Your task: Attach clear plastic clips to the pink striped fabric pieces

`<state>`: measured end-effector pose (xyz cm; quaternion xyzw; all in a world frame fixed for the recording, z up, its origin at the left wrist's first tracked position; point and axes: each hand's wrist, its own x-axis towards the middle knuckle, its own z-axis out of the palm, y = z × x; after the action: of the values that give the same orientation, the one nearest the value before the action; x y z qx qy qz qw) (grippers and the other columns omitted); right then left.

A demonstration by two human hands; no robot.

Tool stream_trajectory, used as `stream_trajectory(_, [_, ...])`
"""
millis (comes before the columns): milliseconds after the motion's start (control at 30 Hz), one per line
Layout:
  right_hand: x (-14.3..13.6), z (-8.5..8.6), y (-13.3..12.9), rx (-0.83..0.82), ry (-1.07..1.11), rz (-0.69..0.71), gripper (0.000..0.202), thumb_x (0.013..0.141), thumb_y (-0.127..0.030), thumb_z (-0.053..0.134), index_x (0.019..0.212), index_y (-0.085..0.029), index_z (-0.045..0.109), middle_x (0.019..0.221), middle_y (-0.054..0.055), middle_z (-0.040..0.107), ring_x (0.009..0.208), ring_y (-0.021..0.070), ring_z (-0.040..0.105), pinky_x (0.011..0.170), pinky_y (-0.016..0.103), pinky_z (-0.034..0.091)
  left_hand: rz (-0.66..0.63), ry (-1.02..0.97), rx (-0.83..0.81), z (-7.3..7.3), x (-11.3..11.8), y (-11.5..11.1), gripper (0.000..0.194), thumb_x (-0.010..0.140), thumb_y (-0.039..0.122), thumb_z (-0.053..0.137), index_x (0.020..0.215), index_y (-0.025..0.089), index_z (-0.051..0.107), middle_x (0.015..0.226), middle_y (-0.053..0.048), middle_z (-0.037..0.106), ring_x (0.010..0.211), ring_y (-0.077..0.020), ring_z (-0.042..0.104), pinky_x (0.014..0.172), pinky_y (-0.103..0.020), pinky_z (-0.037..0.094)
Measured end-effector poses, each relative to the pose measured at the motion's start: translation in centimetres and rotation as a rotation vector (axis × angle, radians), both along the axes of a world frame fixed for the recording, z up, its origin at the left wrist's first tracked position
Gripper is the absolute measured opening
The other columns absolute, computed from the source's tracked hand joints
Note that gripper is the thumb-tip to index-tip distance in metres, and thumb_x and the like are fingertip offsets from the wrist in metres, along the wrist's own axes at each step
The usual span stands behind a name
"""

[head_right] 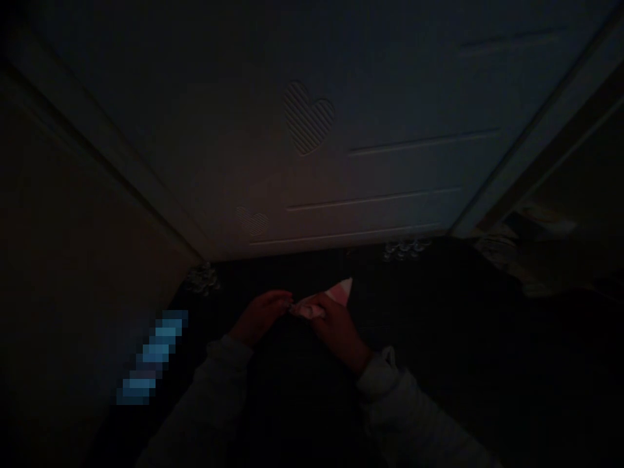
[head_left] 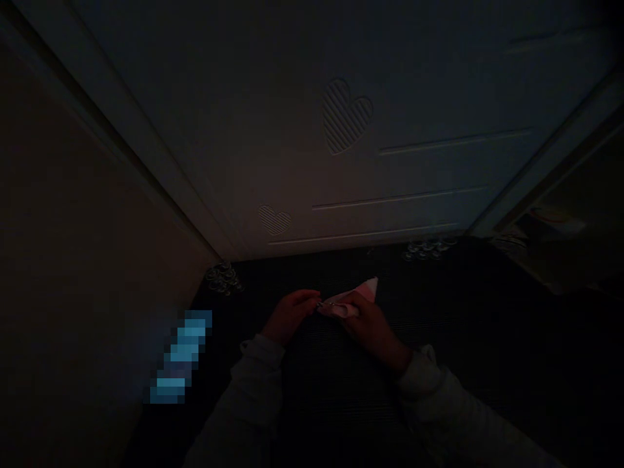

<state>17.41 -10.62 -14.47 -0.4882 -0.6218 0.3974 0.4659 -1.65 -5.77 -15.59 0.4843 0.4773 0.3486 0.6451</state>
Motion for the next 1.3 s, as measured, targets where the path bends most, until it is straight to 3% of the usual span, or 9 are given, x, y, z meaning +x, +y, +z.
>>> stream_trajectory(300, [-0.08, 0.2, -0.04, -0.017, 0.014, 0.036, 0.017, 0.088, -0.033, 0.056, 0.091, -0.021, 0.067, 0.095, 0.008, 0.077, 0.09, 0.0222, 0.07, 0.078, 0.034, 0.053, 0.008, 0.02, 0.016, -0.03, 0.05, -0.08, 0.013, 0.091, 0.026, 0.064, 0.095, 0.014, 0.065, 0.089, -0.002, 0.066, 0.077, -0.016, 0.064, 0.074, -0.035, 0.054])
stream_trajectory(567, [0.09, -0.46, 0.31, -0.08, -0.044, -0.061, 0.008, 0.077, -0.027, 0.062, 0.074, -0.022, 0.057, 0.073, 0.002, 0.07, 0.068, 0.0199, 0.064, 0.059, 0.029, 0.047, 0.02, -0.008, 0.009, 0.18, 0.11, -0.11, 0.013, 0.091, 0.026, 0.064, 0.096, 0.014, 0.065, 0.091, -0.002, 0.066, 0.079, -0.0163, 0.064, 0.074, -0.035, 0.054])
stream_trajectory(733, [0.02, -0.33, 0.2, -0.072, -0.039, -0.043, 0.005, 0.079, -0.026, 0.06, 0.08, -0.022, 0.059, 0.079, 0.003, 0.071, 0.073, 0.0201, 0.065, 0.063, 0.03, 0.049, 0.023, -0.02, -0.007, 0.21, 0.21, -0.13, 0.013, 0.091, 0.025, 0.064, 0.098, 0.014, 0.064, 0.093, -0.003, 0.067, 0.079, -0.0164, 0.064, 0.074, -0.035, 0.054])
stream_trajectory(1167, [0.21, -0.19, 0.12, -0.003, -0.051, 0.097, 0.022, 0.085, -0.023, 0.055, 0.103, -0.02, 0.069, 0.103, 0.009, 0.076, 0.095, 0.0246, 0.07, 0.083, 0.038, 0.053, 0.028, -0.009, 0.002, 0.22, 0.16, -0.14, 0.011, 0.09, 0.024, 0.065, 0.094, 0.014, 0.065, 0.091, -0.002, 0.068, 0.081, -0.0171, 0.065, 0.078, -0.037, 0.054])
stream_trajectory(1300, [0.1, -0.37, 0.16, -0.011, -0.069, 0.076, 0.02, 0.085, -0.023, 0.055, 0.099, -0.02, 0.068, 0.099, 0.009, 0.076, 0.092, 0.0244, 0.07, 0.08, 0.037, 0.053, 0.024, -0.003, 0.004, 0.24, 0.1, -0.12, 0.012, 0.091, 0.024, 0.065, 0.095, 0.014, 0.065, 0.091, -0.002, 0.068, 0.081, -0.0171, 0.065, 0.078, -0.037, 0.054])
